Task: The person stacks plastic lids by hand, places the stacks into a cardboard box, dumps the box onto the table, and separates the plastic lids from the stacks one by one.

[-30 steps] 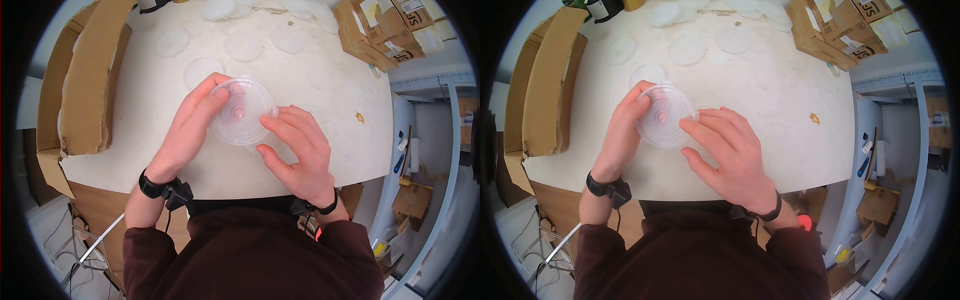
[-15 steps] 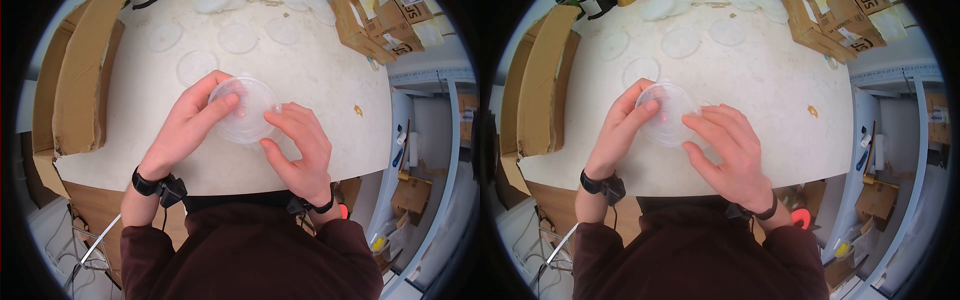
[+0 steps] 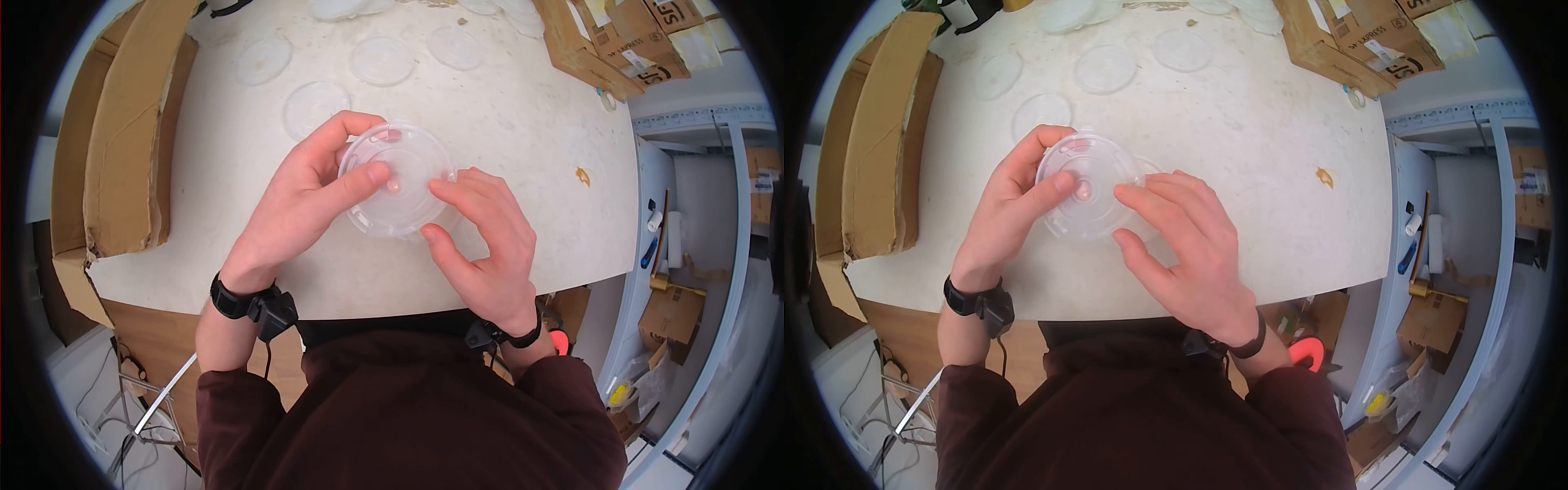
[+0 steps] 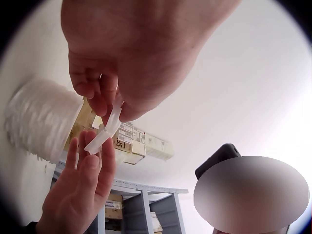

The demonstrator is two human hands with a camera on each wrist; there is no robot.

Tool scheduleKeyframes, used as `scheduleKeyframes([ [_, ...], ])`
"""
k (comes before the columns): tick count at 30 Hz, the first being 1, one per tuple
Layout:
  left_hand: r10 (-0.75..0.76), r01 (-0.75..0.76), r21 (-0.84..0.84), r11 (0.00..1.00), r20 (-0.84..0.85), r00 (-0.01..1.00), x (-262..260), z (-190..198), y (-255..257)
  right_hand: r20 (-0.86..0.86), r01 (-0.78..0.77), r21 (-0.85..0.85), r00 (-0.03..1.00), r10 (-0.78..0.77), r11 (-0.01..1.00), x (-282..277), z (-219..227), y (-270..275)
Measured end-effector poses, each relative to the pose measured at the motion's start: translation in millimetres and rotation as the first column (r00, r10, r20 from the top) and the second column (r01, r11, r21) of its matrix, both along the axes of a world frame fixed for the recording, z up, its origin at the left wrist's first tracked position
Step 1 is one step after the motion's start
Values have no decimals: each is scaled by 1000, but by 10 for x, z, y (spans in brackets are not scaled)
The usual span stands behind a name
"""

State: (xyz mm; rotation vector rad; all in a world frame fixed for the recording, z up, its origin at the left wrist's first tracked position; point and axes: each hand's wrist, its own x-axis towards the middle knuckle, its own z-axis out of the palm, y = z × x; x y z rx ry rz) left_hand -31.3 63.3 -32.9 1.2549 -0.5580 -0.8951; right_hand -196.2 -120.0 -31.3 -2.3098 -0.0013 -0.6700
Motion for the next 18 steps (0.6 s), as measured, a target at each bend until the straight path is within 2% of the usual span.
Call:
scheduleKeyframes([
  [7, 16, -17, 49, 999, 29, 999, -29, 76, -10, -13, 17, 42, 1000, -17, 999, -108, 56, -70],
  [9, -17, -6, 130, 992, 178, 984, 27, 85, 13, -39, 44, 140, 998, -39, 989, -195, -3, -139],
  [10, -17, -7, 132, 991, 177, 984, 31, 72, 6, -40, 43, 141, 998, -38, 989, -244, -45, -153],
  [12, 29, -75, 175, 982, 251, 968, 26, 36, -8, -51, 94, 515, 996, -79, 852, -355, -115, -158],
  [13, 30, -77, 180, 981, 252, 967, 29, 29, -14, -51, 92, 520, 996, -77, 849, -384, -117, -164],
  [15, 72, -122, 172, 978, 273, 959, 35, 17, -31, -82, 197, 718, 976, -199, 668, -432, -113, -198],
  [16, 72, -123, 173, 977, 274, 959, 42, 6, -32, -94, 205, 766, 973, -209, 610, -433, -113, -233],
  [17, 68, -124, 190, 974, 276, 959, 48, -7, -34, -94, 204, 766, 974, -208, 610, -409, -105, -243],
  [18, 63, -124, 206, 971, 278, 958, 50, -19, -35, -125, 222, 795, 971, -205, 564, -379, -86, -252],
])
